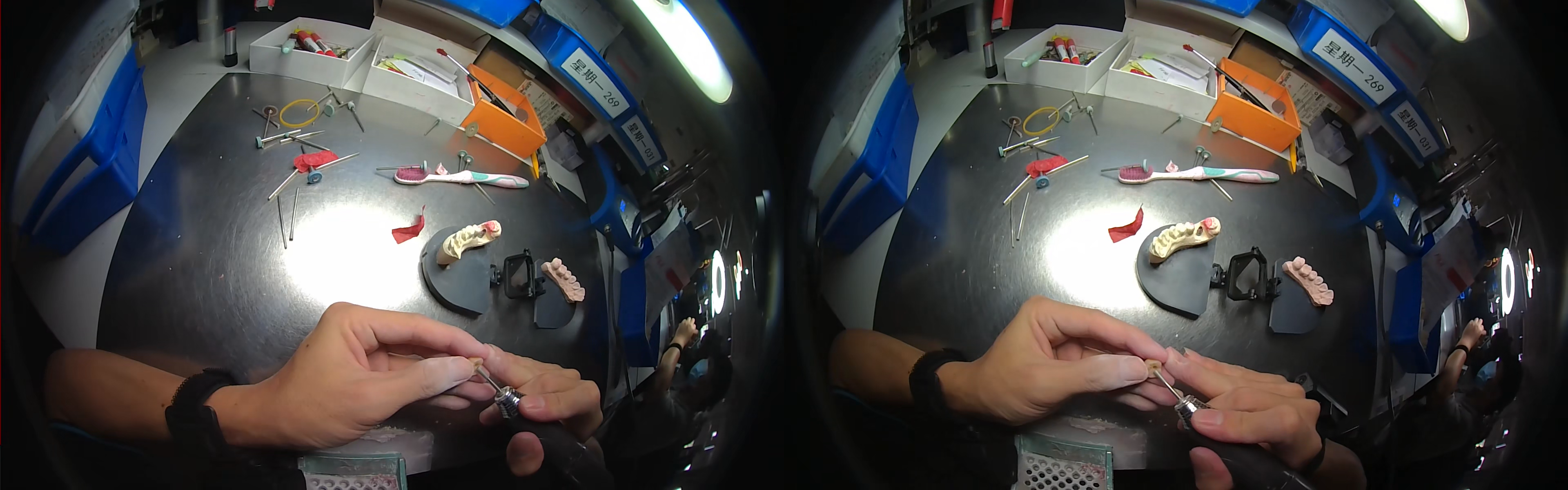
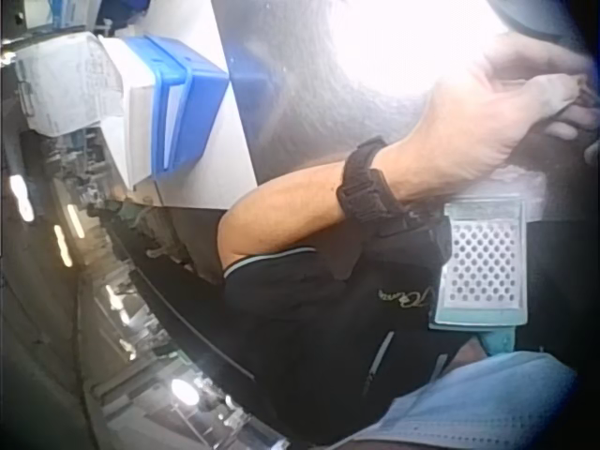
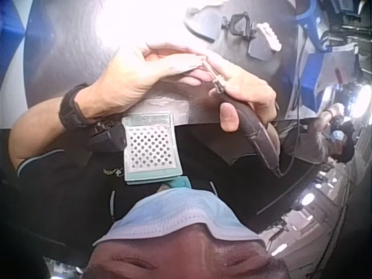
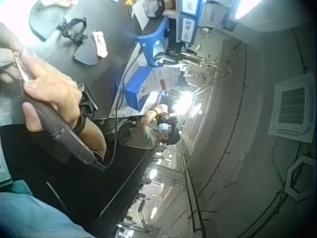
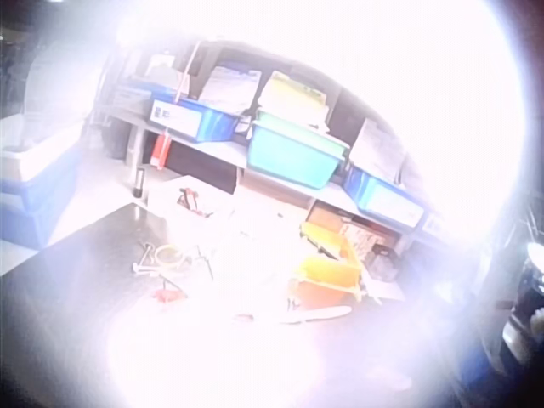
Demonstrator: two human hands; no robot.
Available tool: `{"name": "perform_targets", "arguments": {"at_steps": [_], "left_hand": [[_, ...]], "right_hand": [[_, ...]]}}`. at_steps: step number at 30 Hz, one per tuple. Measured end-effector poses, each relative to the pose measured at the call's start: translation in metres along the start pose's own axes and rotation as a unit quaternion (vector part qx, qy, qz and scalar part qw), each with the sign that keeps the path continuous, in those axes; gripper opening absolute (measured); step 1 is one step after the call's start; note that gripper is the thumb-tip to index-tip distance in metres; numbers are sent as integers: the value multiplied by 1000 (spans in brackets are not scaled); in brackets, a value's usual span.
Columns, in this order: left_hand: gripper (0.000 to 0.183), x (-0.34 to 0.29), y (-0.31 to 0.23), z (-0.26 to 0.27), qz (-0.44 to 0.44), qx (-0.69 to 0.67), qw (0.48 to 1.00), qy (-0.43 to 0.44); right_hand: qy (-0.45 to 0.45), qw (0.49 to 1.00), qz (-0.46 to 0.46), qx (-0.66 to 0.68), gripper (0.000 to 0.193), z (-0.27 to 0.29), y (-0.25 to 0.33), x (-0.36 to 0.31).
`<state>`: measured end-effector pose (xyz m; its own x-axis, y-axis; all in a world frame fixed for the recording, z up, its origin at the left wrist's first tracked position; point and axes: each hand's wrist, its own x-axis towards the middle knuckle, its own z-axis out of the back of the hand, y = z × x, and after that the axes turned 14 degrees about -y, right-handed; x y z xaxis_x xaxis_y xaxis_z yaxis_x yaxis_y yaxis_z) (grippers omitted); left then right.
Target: Using a rotary tool to grind and polish a small dental crown component and fitting it into a dental plaster model.
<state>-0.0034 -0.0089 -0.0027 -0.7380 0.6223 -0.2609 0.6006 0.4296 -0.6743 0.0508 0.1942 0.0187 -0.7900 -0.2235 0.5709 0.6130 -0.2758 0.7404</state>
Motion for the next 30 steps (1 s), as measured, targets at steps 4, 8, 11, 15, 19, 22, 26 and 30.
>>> {"name": "perform_targets", "arguments": {"at_steps": [4, 8, 11, 15, 19, 22, 26, 30], "left_hand": [[23, 0, 0, 1, -9, 4, 1000, 7], [23, 1, -1, 1, 2, 13, 1000, 5], [23, 0, -1, -1, 5, 16, 1000, 6], [22, 0, -1, 0, 3, 12, 1000, 9], [22, 1, 0, 1, -6, 18, 1000, 12], [23, 0, 0, 2, -10, 8, 1000, 13], [23, 0, 0, 2, 3, 1, 1000, 13], [23, 0, 0, 1, 9, 0, 1000, 13]], "right_hand": [[2, 1000, 9, -14, 31, -1, 2, 0], [-5, 1000, -18, -7, 30, 0, 5, -3], [-13, 999, -34, 38, 30, 3, 4, -3], [24, 999, 13, 26, 31, 5, -2, -1], [-19, 1000, 13, 13, 31, -1, -2, -3], [-14, 1000, 13, 4, 31, -2, 0, -2], [14, 1000, 19, 3, 31, 2, 0, 1], [24, 999, 21, 5, 31, 4, 0, 0]]}}
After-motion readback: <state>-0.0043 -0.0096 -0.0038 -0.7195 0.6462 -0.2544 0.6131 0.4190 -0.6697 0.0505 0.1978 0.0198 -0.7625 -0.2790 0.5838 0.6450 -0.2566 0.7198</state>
